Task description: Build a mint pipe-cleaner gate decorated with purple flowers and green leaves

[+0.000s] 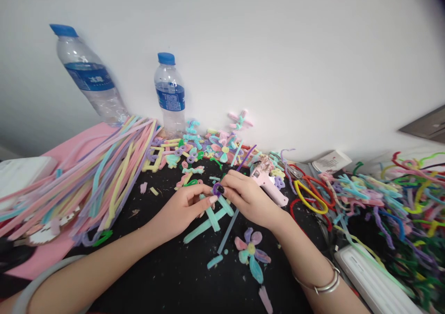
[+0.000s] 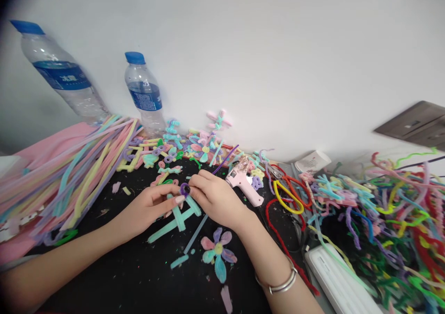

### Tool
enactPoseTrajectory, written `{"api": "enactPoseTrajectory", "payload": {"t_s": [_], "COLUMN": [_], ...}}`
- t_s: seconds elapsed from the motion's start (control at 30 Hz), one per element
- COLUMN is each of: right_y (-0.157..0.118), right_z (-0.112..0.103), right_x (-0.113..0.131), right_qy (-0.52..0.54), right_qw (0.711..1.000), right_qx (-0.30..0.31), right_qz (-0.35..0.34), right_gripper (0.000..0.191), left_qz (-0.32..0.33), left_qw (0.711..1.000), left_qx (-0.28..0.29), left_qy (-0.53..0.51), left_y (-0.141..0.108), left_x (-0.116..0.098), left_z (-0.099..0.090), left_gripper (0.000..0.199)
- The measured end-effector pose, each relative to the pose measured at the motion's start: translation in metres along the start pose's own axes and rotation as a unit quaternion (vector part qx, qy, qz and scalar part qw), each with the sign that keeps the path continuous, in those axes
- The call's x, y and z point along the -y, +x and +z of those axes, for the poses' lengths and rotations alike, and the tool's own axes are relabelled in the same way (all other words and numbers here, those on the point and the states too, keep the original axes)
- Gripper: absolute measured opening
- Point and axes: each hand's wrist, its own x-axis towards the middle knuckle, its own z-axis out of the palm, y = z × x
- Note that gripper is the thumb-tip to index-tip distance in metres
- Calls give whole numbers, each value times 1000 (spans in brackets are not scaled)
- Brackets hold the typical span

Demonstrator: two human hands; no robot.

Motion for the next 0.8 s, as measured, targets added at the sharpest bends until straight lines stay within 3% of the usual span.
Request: {"api": "enactPoseTrajectory", "payload": {"t_s": [0.37, 0.8], "right_y": [-2, -2], "right_z": [-6, 0], "right_x": [3, 12], "right_qy": [-52, -109], "right_qw": [999, 994], "right_qx": [13, -24], "right_qz": [0, 21], "right_gripper": [7, 8], "left_qz": [6, 36], "left_qw": [999, 997], "left_qx": [-36, -63], "left_qy": [26, 0], "left_y": [0, 1], "left_x": [1, 3], "left_z": [-1, 0], "left_gripper": [24, 20]}}
